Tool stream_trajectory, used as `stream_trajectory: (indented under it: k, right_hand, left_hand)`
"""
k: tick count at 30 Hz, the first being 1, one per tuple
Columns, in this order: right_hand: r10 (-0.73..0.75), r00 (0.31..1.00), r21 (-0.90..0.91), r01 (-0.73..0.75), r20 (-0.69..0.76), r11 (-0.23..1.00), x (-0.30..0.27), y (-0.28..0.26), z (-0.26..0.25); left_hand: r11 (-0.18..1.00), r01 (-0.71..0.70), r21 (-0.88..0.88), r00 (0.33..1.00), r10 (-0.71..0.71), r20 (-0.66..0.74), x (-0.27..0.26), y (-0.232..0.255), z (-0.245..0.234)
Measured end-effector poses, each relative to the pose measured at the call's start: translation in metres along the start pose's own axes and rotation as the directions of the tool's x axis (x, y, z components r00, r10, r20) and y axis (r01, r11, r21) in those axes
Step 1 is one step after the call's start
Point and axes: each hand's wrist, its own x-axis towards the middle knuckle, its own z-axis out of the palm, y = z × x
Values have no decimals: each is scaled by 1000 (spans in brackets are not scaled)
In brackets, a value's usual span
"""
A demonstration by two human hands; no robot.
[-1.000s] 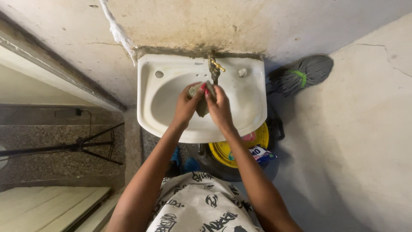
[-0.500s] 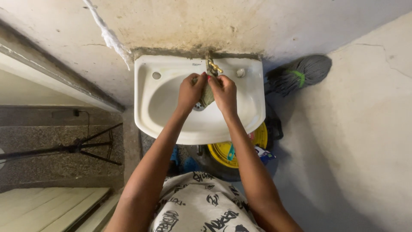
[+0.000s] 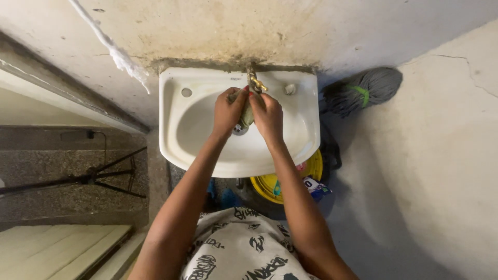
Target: The person cleans a sink and a faucet using a sponge, wiping around the basin and the metal fixture.
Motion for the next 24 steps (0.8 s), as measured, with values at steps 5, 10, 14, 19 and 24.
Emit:
stream_trajectory:
  k: [5,10,14,19,24]
  right_hand:
    - [57,997,214,-67,51,975,-7,11,-6]
    - [-64,998,82,65,-16,995,3,11,4]
    - [-22,1000,78,23,-20,997,-4,10,3]
    - [3,1000,73,-3,-8,997,-7,10,-1]
    - [53,998,17,-53,-30,998,-12,-6,1]
  left_hand:
    - [988,-34,153,999,39,-24,-13,6,9]
    - [975,-103,197,993,113,-39,3,5,8]
    - [970,-85,229,996,86,5,-2,13,3]
    - [957,-131,261,991,125,37,-4,18,4]
    - [935,-155,319,982,111,152,17,21,-9]
